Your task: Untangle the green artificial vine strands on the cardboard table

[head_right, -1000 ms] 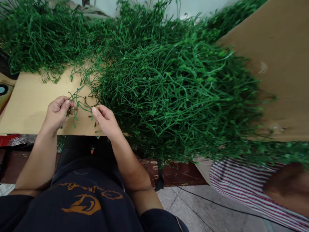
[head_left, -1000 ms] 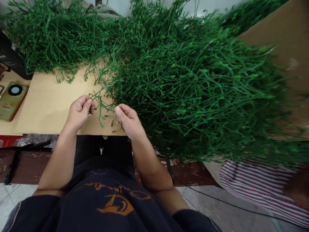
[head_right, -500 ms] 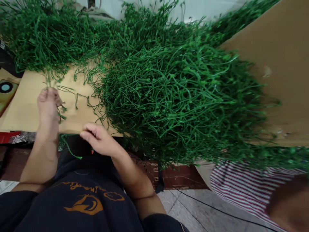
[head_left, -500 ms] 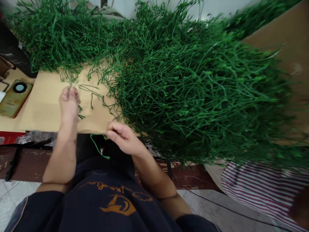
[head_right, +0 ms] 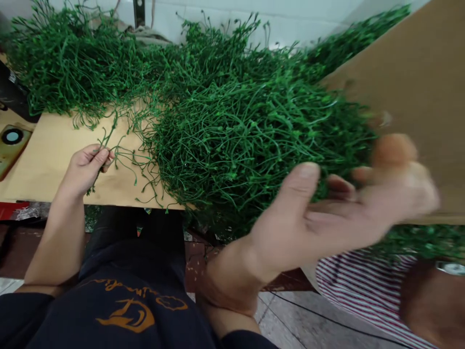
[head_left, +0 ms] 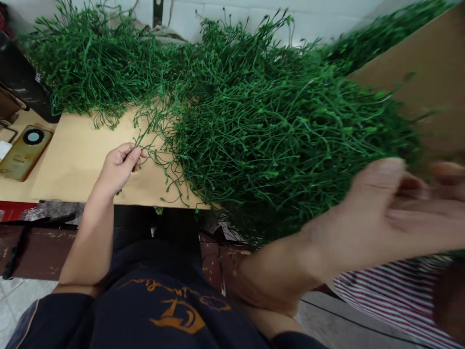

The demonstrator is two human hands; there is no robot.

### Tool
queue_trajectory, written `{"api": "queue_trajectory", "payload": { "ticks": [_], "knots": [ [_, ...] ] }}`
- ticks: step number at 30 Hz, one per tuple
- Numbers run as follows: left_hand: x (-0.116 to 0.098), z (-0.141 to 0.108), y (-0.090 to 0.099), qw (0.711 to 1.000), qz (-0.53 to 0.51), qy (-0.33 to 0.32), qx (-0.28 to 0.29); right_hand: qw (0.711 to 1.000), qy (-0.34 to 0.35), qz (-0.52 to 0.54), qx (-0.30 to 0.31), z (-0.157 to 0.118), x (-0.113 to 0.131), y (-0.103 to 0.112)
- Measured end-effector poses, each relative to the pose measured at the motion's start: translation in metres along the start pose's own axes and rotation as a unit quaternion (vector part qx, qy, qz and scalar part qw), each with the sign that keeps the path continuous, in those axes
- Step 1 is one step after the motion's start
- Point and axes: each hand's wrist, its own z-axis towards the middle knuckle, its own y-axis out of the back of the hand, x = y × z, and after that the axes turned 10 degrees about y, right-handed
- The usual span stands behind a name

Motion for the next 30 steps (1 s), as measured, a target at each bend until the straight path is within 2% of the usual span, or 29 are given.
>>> {"api": "queue_trajectory", "payload": {
  "ticks": [7, 10, 13, 15, 18, 20, 22, 25, 28, 30],
  "knots": [
    [-0.006, -0.01, -0.009, 0.997, 0.044, -0.027, 0.053, 1.0, 0.013, -0.026, -0.003, 0.027, -0.022, -0.082],
    [-0.004, -0.012, -0.012, 0.998, 0.017, -0.019, 0.055, 1.0, 0.002, 0.027, -0.011, 0.029, -0.03, -0.101],
    [0.0, -0.007, -0.008, 0.996, -0.092, 0.01, 0.006, 0.994, -0.029, 0.106, -0.007, 0.028, -0.031, -0.108],
    [0.002, -0.001, -0.001, 0.977, -0.207, 0.045, -0.02, 0.988, -0.047, 0.147, -0.029, 0.028, -0.03, -0.109],
    [0.001, 0.007, 0.011, 0.92, -0.375, 0.109, -0.014, 0.972, -0.077, 0.213, -0.064, 0.028, -0.029, -0.111],
    [-0.002, 0.01, 0.017, 0.889, -0.442, 0.116, -0.006, 0.957, -0.106, 0.262, -0.073, 0.029, -0.029, -0.114],
    [-0.005, 0.012, 0.021, 0.877, -0.472, 0.092, 0.003, 0.94, -0.135, 0.303, -0.075, 0.03, -0.029, -0.118],
    [-0.004, 0.023, 0.032, 0.897, -0.44, 0.019, 0.023, 0.915, -0.168, 0.36, -0.07, 0.031, -0.027, -0.123],
    [0.003, 0.042, 0.044, 0.939, -0.335, -0.063, 0.038, 0.887, -0.195, 0.412, -0.069, 0.031, -0.025, -0.127],
    [0.004, 0.049, 0.046, 0.953, -0.287, -0.089, 0.041, 0.864, -0.214, 0.451, -0.068, 0.031, -0.024, -0.129]
  ]
}}
